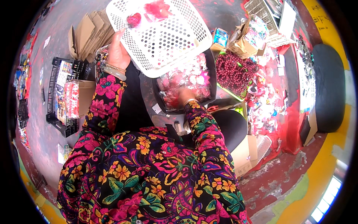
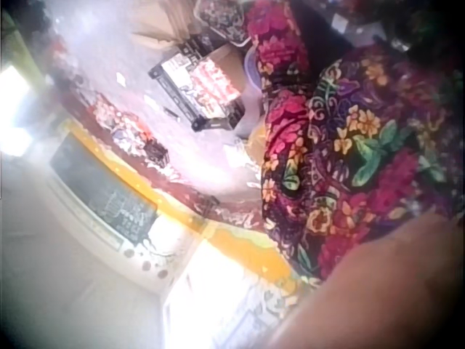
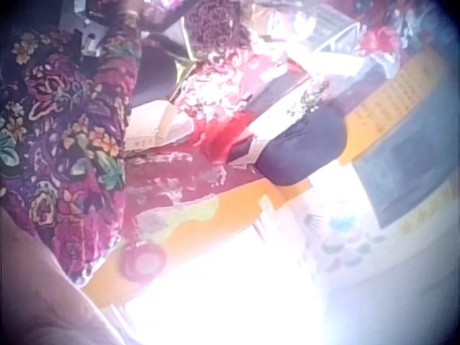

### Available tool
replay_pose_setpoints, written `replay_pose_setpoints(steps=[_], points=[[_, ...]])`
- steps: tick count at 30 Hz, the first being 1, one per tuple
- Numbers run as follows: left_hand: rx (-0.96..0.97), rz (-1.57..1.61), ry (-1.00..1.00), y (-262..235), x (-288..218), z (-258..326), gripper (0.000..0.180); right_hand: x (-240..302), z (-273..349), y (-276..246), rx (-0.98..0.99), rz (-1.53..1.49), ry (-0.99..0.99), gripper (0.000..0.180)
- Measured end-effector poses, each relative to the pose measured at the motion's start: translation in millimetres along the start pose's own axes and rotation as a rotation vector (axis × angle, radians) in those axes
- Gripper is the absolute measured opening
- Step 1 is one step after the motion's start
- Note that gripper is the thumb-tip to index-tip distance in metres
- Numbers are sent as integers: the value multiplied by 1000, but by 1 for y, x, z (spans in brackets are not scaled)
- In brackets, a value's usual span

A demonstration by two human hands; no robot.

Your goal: The person sits on the floor and sorts small decorative items, including red ornaments and beads, from a black bag into a white plastic basket. They use a cloth to wipe the items before placing them in the basket.

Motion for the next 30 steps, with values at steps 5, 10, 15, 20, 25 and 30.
replay_pose_setpoints(steps=[5,10,15,20,25,30], points=[[7,-19,10,2,7,-3,43,-39,-11,-38,73,-380,-59,22],[-10,-13,47,-3,11,-6,48,-55,32,-135,-85,-1102,149,19],[76,-64,7,-14,15,-8,48,-89,105,-213,-493,-1325,122,23],[89,-35,-149,-6,27,18,39,-103,156,-222,-754,-1954,-82,18],[88,-38,-355,-15,55,41,43,-103,157,-218,-749,-2010,-182,21],[221,-102,-495,-2,57,55,43,-73,149,-222,-820,-1961,-137,8]])
Point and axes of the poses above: each hand's wrist, its own z-axis away from the middle knuckle, its own y-axis out of the palm, x = y × z, the point moved 1 cm from there along -z, towards the middle knuckle, and after that the axes turned 6 degrees about z, right-handed, at the moved point
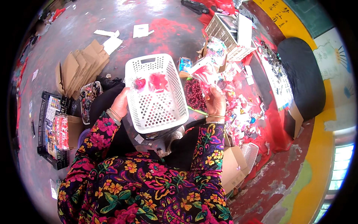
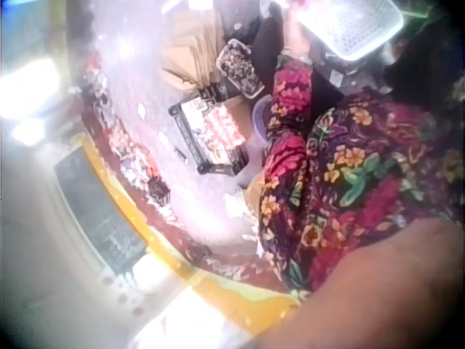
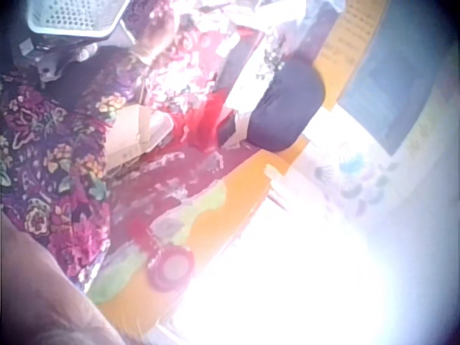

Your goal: The person sits on the floor and sorts small decorative items, including red ornaments and beads, from a black bag into a white plastic basket. They use a cloth to wipe the items before placing them in the basket.

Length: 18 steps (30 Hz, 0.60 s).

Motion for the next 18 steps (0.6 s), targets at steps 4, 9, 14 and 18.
replay_pose_setpoints(steps=[4,9,14,18], points=[[52,-59,2,11,1,1,44,-7,4,22,76,62,-40,6],[90,-112,12,17,0,3,53,-19,15,53,131,312,-245,9],[78,-193,-48,27,-3,7,58,-43,23,88,138,1354,-1023,18],[98,-202,-9,13,6,-2,61,-62,29,102,212,1709,-1096,18]])
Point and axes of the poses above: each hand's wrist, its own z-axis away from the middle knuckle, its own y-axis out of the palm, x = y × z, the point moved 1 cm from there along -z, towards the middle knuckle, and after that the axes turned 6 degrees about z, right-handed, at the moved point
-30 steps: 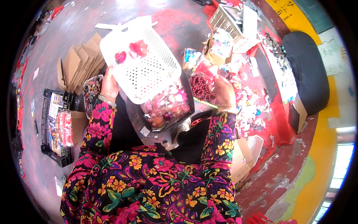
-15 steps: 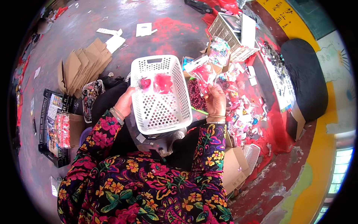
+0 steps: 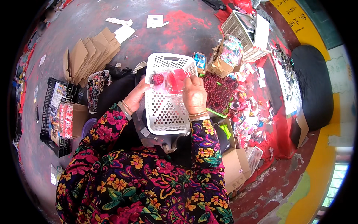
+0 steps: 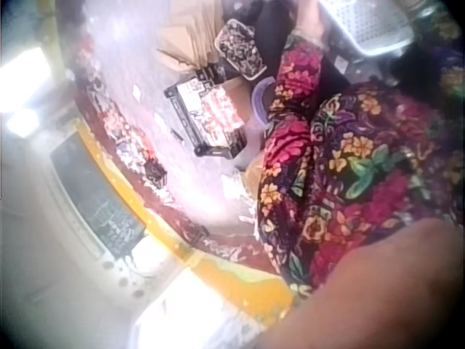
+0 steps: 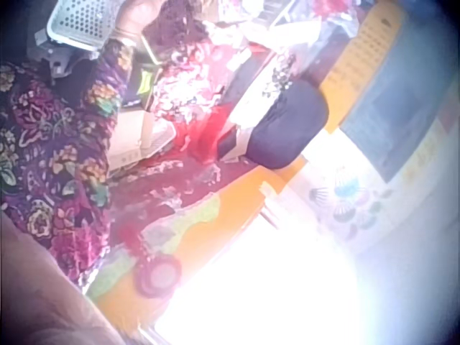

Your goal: The person sits on the floor and sorts small decorative items, including red ornaments and beads, from a black bag into a white plastic basket. They use a cloth to wipe the items before placing them in the basket.

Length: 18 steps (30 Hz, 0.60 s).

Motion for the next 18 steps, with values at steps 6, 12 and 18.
replay_pose_setpoints(steps=[6,12,18], points=[[129,-28,48,14,-10,3,65,2,10,34,84,125,-30,17],[23,-55,90,7,0,-1,66,8,23,48,312,60,-20,19],[31,54,61,-13,13,-9,63,1,16,32,306,-111,16,31]])
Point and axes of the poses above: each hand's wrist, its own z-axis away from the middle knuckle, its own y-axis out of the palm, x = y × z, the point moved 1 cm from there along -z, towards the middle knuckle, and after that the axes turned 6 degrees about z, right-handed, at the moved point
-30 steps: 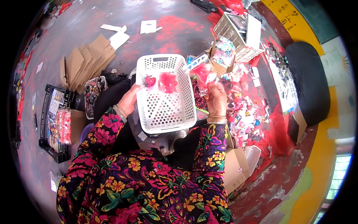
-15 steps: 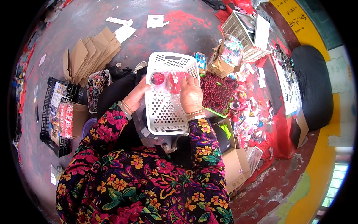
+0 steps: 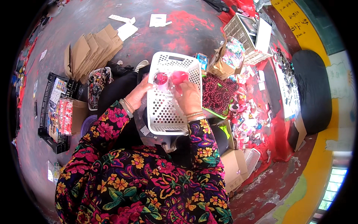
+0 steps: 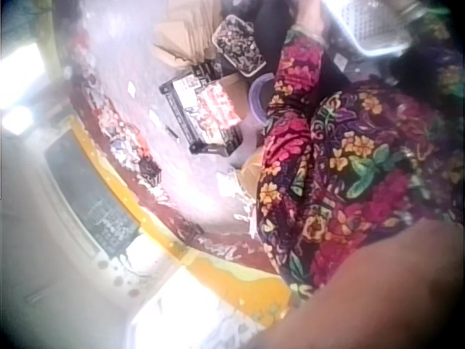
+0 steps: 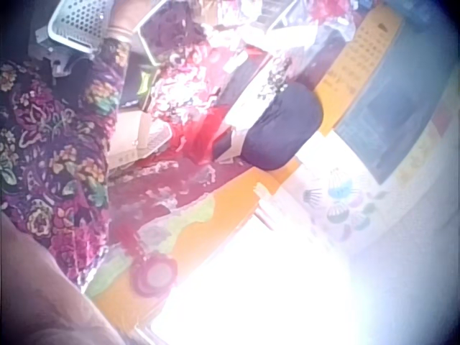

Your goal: The person sits on the floor and sorts small decorative items, including red ornaments and beads, from a black bag into a white plastic basket. They use a cloth to wipe the items before placing them in the basket.

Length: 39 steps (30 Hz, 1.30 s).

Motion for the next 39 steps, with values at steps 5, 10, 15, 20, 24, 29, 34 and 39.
replay_pose_setpoints(steps=[5,10,15,20,24,29,34,39], points=[[26,-41,-27,19,-15,8,63,4,1,-12,-53,-26,15,34],[42,-49,-33,31,-23,14,66,-6,1,15,39,150,5,41],[95,31,-30,37,-27,19,69,-13,1,34,105,150,14,48],[77,-73,-30,32,-23,13,67,-8,-2,27,5,178,6,47],[66,-61,-16,26,-19,10,62,-5,-5,-2,-167,-51,-51,50],[-33,85,49,22,-33,12,53,-51,3,-45,-599,-858,456,41],[-215,352,105,18,-50,11,44,-144,59,7,-149,-1710,595,12],[-285,456,357,36,-67,22,47,44,31,9,290,-1341,394,43]])
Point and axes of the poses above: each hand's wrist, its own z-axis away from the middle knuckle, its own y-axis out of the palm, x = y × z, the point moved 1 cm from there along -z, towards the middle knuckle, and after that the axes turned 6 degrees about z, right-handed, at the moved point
